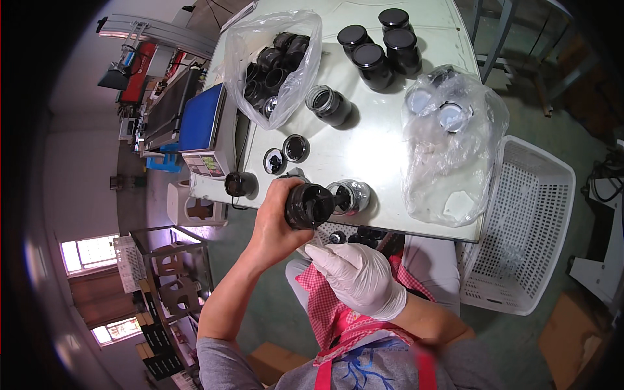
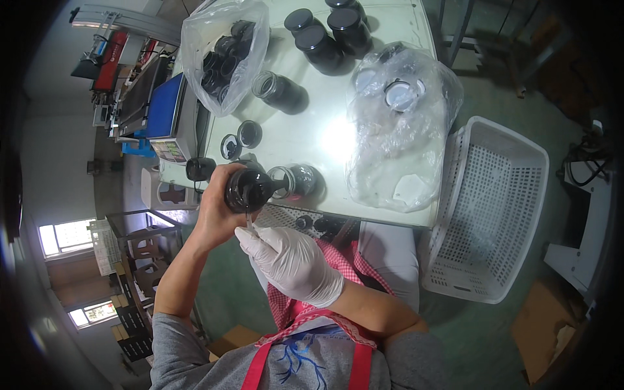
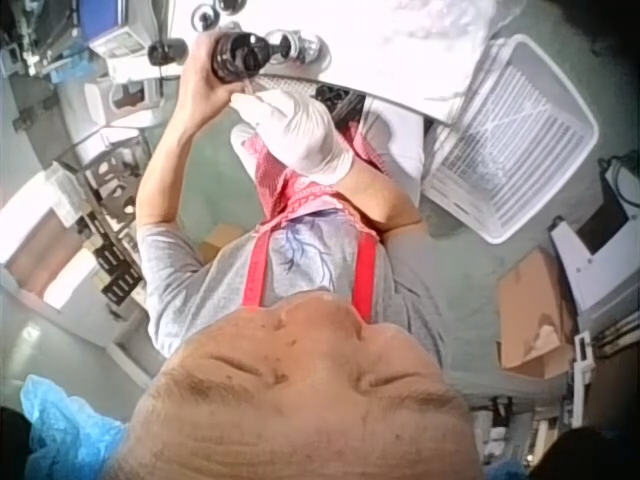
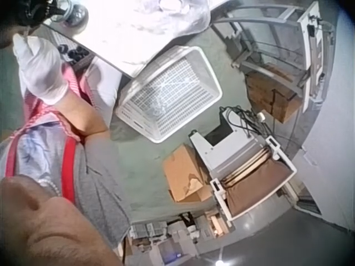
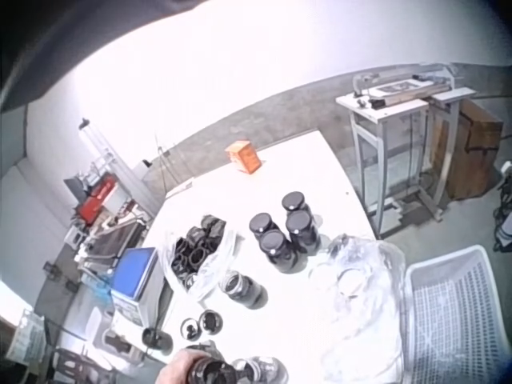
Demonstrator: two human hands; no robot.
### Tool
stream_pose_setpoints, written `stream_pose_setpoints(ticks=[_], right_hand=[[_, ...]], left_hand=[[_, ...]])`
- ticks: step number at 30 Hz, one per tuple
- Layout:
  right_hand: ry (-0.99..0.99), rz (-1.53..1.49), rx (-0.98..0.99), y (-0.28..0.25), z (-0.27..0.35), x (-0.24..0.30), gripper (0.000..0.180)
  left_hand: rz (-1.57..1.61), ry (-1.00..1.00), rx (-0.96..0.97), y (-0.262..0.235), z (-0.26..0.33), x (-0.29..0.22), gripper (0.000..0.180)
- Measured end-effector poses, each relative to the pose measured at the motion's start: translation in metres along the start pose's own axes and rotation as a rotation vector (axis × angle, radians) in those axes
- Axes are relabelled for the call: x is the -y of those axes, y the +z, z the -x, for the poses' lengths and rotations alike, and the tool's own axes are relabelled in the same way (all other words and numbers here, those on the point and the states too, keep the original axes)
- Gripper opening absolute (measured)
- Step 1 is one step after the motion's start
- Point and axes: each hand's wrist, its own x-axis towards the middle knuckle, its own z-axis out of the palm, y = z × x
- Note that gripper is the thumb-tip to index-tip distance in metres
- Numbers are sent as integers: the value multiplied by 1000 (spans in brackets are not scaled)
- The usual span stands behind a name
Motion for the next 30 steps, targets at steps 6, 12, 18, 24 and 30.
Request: stream_pose_setpoints(ticks=[6,12,18,24,30], right_hand=[[1,-1,-16,-3,1,0,49],[9,-12,-29,-1,3,-1,49],[53,-35,-62,1,3,2,43],[58,-34,-77,1,3,1,41],[97,-49,-52,-2,4,0,39]], left_hand=[[-62,27,4,-3,-2,-6,70],[-104,61,4,-3,-2,-8,71],[-136,56,-2,-5,-4,-13,70],[-169,62,-4,-5,-4,-18,70],[-217,89,-4,-4,-6,-22,70]])
